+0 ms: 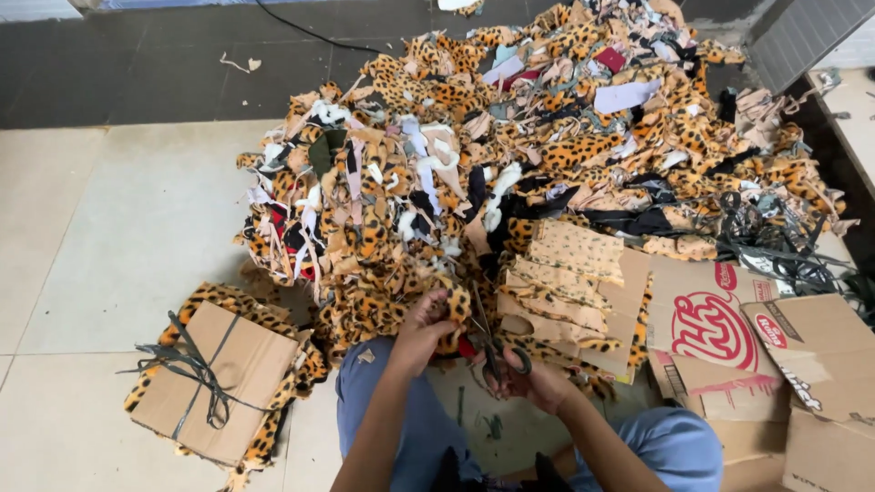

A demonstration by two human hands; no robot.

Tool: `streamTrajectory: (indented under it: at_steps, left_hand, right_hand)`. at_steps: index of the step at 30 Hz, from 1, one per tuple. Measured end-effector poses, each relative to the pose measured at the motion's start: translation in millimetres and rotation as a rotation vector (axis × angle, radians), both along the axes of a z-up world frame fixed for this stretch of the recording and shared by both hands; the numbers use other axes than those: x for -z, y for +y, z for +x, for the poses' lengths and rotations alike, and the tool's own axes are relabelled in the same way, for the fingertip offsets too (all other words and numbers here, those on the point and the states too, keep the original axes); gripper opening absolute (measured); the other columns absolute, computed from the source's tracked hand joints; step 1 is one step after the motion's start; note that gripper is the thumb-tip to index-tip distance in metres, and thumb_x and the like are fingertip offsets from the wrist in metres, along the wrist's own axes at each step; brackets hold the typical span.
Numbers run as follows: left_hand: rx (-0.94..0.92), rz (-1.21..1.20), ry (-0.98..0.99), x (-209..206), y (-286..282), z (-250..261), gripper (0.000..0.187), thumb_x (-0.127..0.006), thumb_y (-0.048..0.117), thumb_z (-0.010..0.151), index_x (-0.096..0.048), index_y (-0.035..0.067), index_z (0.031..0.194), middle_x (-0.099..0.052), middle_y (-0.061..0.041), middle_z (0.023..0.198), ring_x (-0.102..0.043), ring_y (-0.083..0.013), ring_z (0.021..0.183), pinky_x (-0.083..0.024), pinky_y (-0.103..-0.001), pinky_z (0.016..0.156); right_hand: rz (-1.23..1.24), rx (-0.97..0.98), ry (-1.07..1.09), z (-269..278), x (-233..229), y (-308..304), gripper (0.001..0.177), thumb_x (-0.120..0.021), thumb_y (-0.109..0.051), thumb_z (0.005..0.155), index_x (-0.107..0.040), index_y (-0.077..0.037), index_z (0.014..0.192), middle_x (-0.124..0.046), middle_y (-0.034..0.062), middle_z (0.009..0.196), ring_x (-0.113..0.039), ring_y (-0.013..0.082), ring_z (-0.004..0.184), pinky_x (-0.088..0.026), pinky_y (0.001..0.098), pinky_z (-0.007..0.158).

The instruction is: Cutting various fabric scraps into smaller, uniform pieces using scissors and stacking them on a cardboard box.

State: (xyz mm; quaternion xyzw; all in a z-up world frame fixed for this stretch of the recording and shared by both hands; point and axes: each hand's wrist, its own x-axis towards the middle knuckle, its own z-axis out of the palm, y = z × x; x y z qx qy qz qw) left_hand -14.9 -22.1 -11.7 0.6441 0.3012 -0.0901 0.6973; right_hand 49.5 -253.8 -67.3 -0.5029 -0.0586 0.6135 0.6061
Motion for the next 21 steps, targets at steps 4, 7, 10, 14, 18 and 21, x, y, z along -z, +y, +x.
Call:
streamTrajectory:
  at_steps: [4, 7, 10, 14, 18, 21]
  left_hand:
    - [0.007, -0.154, -0.064, 14, 5, -12, 0.063, -0.054, -0.002, 0.093, -0.046, 0.010, 0.155, -0.073, -0.013, 0.107, -0.065, -0.0189, 0.079, -0.051, -0.034, 0.064]
    - [-0.071, -0.122, -0.035, 18, 8, -17, 0.029, -0.071, 0.037, 0.094, -0.068, 0.010, 0.084, -0.049, -0.004, 0.060, -0.054, -0.0168, 0.057, -0.044, -0.035, 0.065]
    - [-0.044, -0.107, -0.135, 40, 11, -22, 0.040, -0.076, 0.034, 0.095, -0.076, 0.000, 0.115, -0.056, -0.008, 0.057, -0.049, -0.0131, 0.048, -0.044, -0.027, 0.048]
    - [0.087, -0.190, -0.078, 20, 11, -25, 0.034, -0.079, 0.022, 0.090, -0.077, -0.006, 0.108, -0.045, -0.002, 0.053, -0.031, -0.0092, 0.039, -0.032, -0.027, 0.043]
    - [0.203, -0.191, -0.069, 1, 15, -27, 0.019, -0.075, 0.013, 0.088, -0.081, -0.004, 0.092, -0.043, -0.001, 0.049, -0.024, -0.0080, 0.035, -0.026, -0.026, 0.038]
    - [0.205, -0.182, -0.028, -60, 3, -22, 0.033, -0.076, 0.028, 0.092, -0.083, -0.002, 0.102, -0.045, -0.001, 0.046, -0.022, -0.0072, 0.033, -0.024, -0.024, 0.037]
  right_hand:
    - [-0.023, -0.086, -0.047, 4, 8, -7, 0.074, -0.049, -0.073, 0.082, -0.066, -0.014, 0.124, -0.061, 0.0055, 0.084, -0.049, 0.0176, 0.069, -0.043, 0.0355, 0.074]
    - [-0.001, -0.123, -0.041, 3, 11, -8, 0.077, -0.050, -0.071, 0.083, -0.063, -0.014, 0.132, -0.059, 0.0048, 0.084, -0.046, 0.0149, 0.068, -0.041, 0.0320, 0.072]
    - [-0.117, 0.012, -0.016, -2, 0, -2, 0.087, -0.071, -0.071, 0.076, -0.068, 0.005, 0.119, -0.066, 0.0152, 0.091, -0.060, 0.0255, 0.090, -0.048, 0.0378, 0.094]
    - [0.050, -0.102, -0.087, -5, -19, 5, 0.073, -0.066, -0.076, 0.075, -0.065, -0.007, 0.099, -0.059, 0.0099, 0.079, -0.052, 0.0196, 0.080, -0.042, 0.0344, 0.082]
    - [0.156, -0.066, -0.135, -8, -19, 6, 0.064, -0.069, -0.073, 0.077, -0.063, -0.011, 0.091, -0.059, 0.0101, 0.070, -0.051, 0.0196, 0.071, -0.040, 0.0335, 0.070]
    - [0.228, -0.052, -0.190, -6, -35, 7, 0.062, -0.068, -0.073, 0.079, -0.063, -0.011, 0.084, -0.053, 0.0059, 0.065, -0.041, 0.0152, 0.064, -0.036, 0.0314, 0.066]
